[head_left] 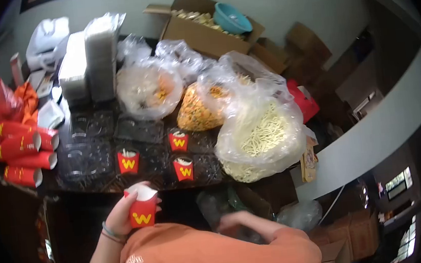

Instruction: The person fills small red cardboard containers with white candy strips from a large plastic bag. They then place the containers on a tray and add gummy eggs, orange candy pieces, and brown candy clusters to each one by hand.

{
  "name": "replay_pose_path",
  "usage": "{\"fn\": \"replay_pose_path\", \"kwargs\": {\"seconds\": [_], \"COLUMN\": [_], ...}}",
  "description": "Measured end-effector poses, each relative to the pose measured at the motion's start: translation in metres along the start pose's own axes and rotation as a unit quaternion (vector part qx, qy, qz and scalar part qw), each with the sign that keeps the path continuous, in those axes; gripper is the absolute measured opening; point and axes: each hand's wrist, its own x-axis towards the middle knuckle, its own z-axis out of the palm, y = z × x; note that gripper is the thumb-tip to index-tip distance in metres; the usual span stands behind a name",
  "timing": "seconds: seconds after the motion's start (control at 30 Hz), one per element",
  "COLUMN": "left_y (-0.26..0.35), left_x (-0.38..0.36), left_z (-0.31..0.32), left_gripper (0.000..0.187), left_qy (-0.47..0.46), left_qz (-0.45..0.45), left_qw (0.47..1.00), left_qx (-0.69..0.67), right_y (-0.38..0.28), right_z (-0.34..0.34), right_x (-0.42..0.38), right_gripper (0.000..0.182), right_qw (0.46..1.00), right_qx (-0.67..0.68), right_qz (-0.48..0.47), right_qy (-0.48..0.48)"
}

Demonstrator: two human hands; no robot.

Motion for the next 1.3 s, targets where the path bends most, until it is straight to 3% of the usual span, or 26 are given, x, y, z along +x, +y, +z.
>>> {"fn": "replay_pose_path", "kwargs": {"seconds": [0.03, 0.1, 0.13, 0.17, 0.2, 0.23, 0.3, 0.37, 0.43, 0.47, 0.53, 0.57, 0.6, 0.67, 0.73, 0.8, 1.0, 1.03, 1.1, 1.13, 1.17, 1.23, 1.3], "left_y": [-0.005, -0.016, -0.023, -0.026, -0.030, -0.031, -0.033, -0.032, -0.039, -0.045, -0.061, -0.070, -0.078, -0.090, -0.097, -0.104, -0.122, -0.125, -0.132, -0.138, -0.143, -0.154, -0.164], "left_x": [0.008, 0.026, 0.038, 0.045, 0.056, 0.064, 0.085, 0.107, 0.137, 0.152, 0.189, 0.209, 0.227, 0.262, 0.294, 0.325, 0.393, 0.399, 0.409, 0.413, 0.417, 0.421, 0.426], "left_z": [-0.002, -0.006, -0.003, 0.000, 0.005, 0.009, 0.021, 0.033, 0.045, 0.056, 0.072, 0.079, 0.087, 0.108, 0.127, 0.140, 0.158, 0.161, 0.165, 0.165, 0.166, 0.167, 0.167], "left_gripper": [0.048, 0.047, 0.047, 0.048, 0.049, 0.051, 0.053, 0.053, 0.051, 0.049, 0.048, 0.047, 0.046, 0.045, 0.045, 0.044, 0.039, 0.039, 0.043, 0.043, 0.045, 0.049, 0.051], "left_qy": [-0.025, -0.053, -0.054, -0.045, -0.045, -0.060, -0.069, -0.082, -0.079, -0.080, -0.083, -0.093, -0.091, -0.119, -0.171, -0.164, -0.163, -0.175, -0.183, -0.183, -0.182, -0.172, -0.165], "left_qz": [-0.017, -0.063, -0.056, -0.078, -0.103, -0.123, -0.142, -0.162, -0.188, -0.196, -0.209, -0.216, -0.222, -0.230, -0.254, -0.273, -0.283, -0.266, -0.235, -0.236, -0.229, -0.223, -0.202], "left_qw": [0.999, 0.996, 0.997, 0.996, 0.994, 0.990, 0.987, 0.983, 0.978, 0.977, 0.973, 0.971, 0.970, 0.965, 0.948, 0.939, 0.915, 0.911, 0.904, 0.904, 0.894, 0.879, 0.887], "left_qx": [-0.019, -0.031, -0.025, -0.021, -0.015, -0.017, 0.003, 0.002, 0.034, 0.035, 0.051, 0.038, 0.036, 0.049, 0.087, 0.126, 0.237, 0.261, 0.307, 0.307, 0.340, 0.386, 0.382], "right_y": [-0.059, -0.091, -0.096, -0.100, -0.091, -0.079, -0.050, 0.024, 0.104, 0.098, 0.088, 0.094, 0.098, 0.096, 0.098, 0.103, 0.126, 0.125, 0.123, 0.123, 0.121, 0.115, 0.113], "right_z": [-0.055, -0.108, -0.126, -0.143, -0.160, -0.178, -0.211, -0.258, -0.302, -0.303, -0.304, -0.309, -0.313, -0.317, -0.313, -0.312, -0.306, -0.307, -0.303, -0.309, -0.308, -0.304, -0.305], "right_x": [-0.060, -0.102, -0.115, -0.128, -0.134, -0.138, -0.156, -0.145, -0.135, -0.143, -0.160, -0.158, -0.153, -0.146, -0.136, -0.143, -0.189, -0.192, -0.199, -0.202, -0.202, -0.205, -0.207], "right_gripper": [0.047, 0.036, 0.028, 0.023, 0.021, 0.020, 0.022, 0.024, 0.038, 0.038, 0.058, 0.067, 0.064, 0.060, 0.033, 0.030, 0.025, 0.025, 0.023, 0.027, 0.027, 0.027, 0.027], "right_qw": [0.998, 0.956, 0.894, 0.846, 0.757, 0.691, 0.641, 0.599, 0.631, 0.627, 0.700, 0.713, 0.725, 0.737, 0.787, 0.783, 0.789, 0.788, 0.747, 0.786, 0.786, 0.770, 0.767], "right_qx": [0.061, 0.155, 0.191, 0.172, 0.103, 0.087, 0.122, 0.130, 0.013, 0.024, 0.000, 0.008, -0.015, -0.034, -0.068, -0.085, 0.175, 0.174, 0.233, 0.221, 0.223, 0.085, 0.076], "right_qz": [-0.024, -0.145, -0.258, -0.273, -0.308, -0.277, -0.182, -0.122, 0.031, 0.036, 0.277, 0.297, 0.301, 0.303, 0.228, 0.219, -0.035, -0.035, -0.152, -0.074, -0.074, 0.027, -0.026], "right_qy": [0.013, 0.201, 0.312, 0.425, 0.567, 0.662, 0.736, 0.781, 0.775, 0.778, 0.659, 0.636, 0.619, 0.603, 0.569, 0.575, 0.588, 0.590, 0.603, 0.572, 0.572, 0.631, 0.637]}}
